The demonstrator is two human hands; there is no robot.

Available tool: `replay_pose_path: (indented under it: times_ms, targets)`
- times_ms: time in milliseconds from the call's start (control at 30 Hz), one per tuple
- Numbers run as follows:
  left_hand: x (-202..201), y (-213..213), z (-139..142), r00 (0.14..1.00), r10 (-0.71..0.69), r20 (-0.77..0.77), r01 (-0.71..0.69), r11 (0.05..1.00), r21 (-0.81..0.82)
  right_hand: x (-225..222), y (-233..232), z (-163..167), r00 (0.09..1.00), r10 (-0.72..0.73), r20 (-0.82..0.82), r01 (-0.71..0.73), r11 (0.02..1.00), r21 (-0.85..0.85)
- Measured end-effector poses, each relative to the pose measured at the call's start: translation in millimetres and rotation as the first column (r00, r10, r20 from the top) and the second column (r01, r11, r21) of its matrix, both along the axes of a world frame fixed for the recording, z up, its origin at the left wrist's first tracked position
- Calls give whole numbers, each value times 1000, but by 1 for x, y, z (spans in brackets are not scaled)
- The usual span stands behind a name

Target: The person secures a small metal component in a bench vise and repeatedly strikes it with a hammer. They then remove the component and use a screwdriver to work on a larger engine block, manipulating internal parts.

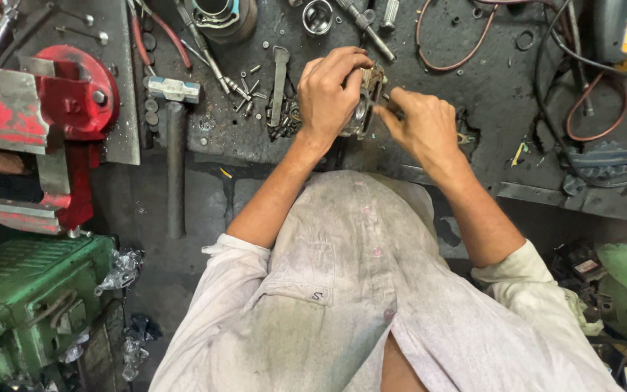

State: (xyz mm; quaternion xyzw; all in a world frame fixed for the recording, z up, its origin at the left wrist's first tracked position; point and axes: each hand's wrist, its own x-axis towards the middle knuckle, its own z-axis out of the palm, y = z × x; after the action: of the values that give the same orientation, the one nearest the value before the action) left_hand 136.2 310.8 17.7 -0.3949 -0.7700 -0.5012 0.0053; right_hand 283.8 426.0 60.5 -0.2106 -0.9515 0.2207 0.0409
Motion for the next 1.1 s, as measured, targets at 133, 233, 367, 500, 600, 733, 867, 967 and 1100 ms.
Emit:
replay_pose_path:
  times_ms: [133,233,367,500,600,733,867,967,1100]
  targets:
    - [0,0,-1,1000,1,-4,-1,1000,0,0,0,-2,999,-43,26,44,999,-31]
    - [0,-1,-1,1000,2,1,-2,1000,-3,1,-4,-2,996,-83,44,86,993,-82]
    - [0,-2,-1,1000,-6,13,6,1000,1,0,-4,1,988,-60,141,79,989,-128]
    - [1,-1,-1,1000,4,7,-4,1000,0,-8,5,4,931,-3,365,113,954,-279]
    - [1,0,0,1000,3,5,-3,1000,0,-8,5,9,949,38,314,44,967,-250]
    - [1,-1,0,1000,5,5,-5,1000,3,-9,3,15,920,-3,392,112,960,-256]
    - [2,-2,0,1000,6,9,-6,1000,3,-11,0,19,917,22,399,81,967,-241]
    - [2,-2,-1,1000,4,7,-4,1000,-6,-11,-3,23,919,36,393,61,971,-231]
    - [3,-2,0,1000,1,10,-1,1000,-6,-11,-4,27,888,-23,460,132,970,-205]
